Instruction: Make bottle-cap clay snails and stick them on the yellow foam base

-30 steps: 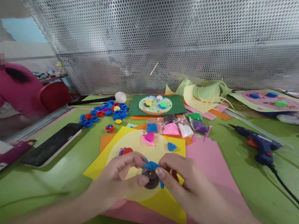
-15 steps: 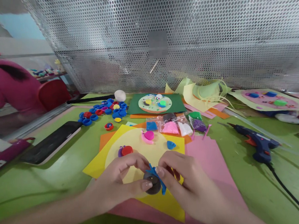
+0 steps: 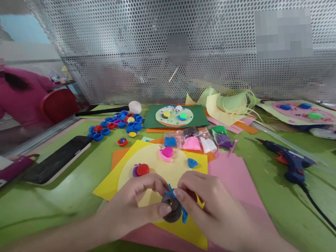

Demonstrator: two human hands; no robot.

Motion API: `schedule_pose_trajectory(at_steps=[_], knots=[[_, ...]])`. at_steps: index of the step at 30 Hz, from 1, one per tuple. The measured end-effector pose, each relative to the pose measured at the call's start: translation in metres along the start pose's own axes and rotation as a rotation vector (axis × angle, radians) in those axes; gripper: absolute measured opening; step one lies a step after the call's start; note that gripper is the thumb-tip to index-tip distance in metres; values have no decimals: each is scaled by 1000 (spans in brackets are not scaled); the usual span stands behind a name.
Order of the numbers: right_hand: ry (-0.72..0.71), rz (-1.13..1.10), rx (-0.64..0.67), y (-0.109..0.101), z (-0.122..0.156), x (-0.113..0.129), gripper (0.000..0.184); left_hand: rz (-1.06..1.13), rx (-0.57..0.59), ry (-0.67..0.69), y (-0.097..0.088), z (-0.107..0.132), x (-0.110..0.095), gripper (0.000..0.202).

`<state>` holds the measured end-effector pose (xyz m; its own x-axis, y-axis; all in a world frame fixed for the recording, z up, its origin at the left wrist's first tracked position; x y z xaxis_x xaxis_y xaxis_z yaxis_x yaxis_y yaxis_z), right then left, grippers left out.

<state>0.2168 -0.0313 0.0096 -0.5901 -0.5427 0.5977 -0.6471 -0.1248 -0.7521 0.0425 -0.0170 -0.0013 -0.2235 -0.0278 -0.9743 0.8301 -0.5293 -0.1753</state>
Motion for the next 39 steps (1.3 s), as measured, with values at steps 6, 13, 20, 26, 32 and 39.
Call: schedule_pose_trajectory(at_steps=[6,13,20,26,32,39], knots=[[-46,43,-15,0,-2,4,28,-3,8,2,0,0,0,25],[-47,-6,-2,1,0,0,27,0,-32,-5,-2,-1,0,25],[-30,85,4,1,-1,2,28,-20,-48,17,-6,-3,1,26],[-81,160,-26,0,-3,0,27,-64,-40,-13,-6,-6,-2,26],[-135,271,-77,-1,-3,2,24,41,-97,28,-9,-8,-2,21],[-264,437,-160,-1,2,1,23,134,-57,12,-5,-11,-2,20]])
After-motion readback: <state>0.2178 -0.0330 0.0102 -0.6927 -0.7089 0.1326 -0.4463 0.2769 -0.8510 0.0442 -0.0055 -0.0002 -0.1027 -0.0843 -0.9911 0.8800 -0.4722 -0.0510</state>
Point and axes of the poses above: each hand's wrist, its own z-axis away from the middle knuckle, its own y-axis out of the palm, x = y × z, the point moved 2 cm from there along -z, towards the middle knuckle, and after that the axes turned 5 degrees about z, right-handed, at the moved point
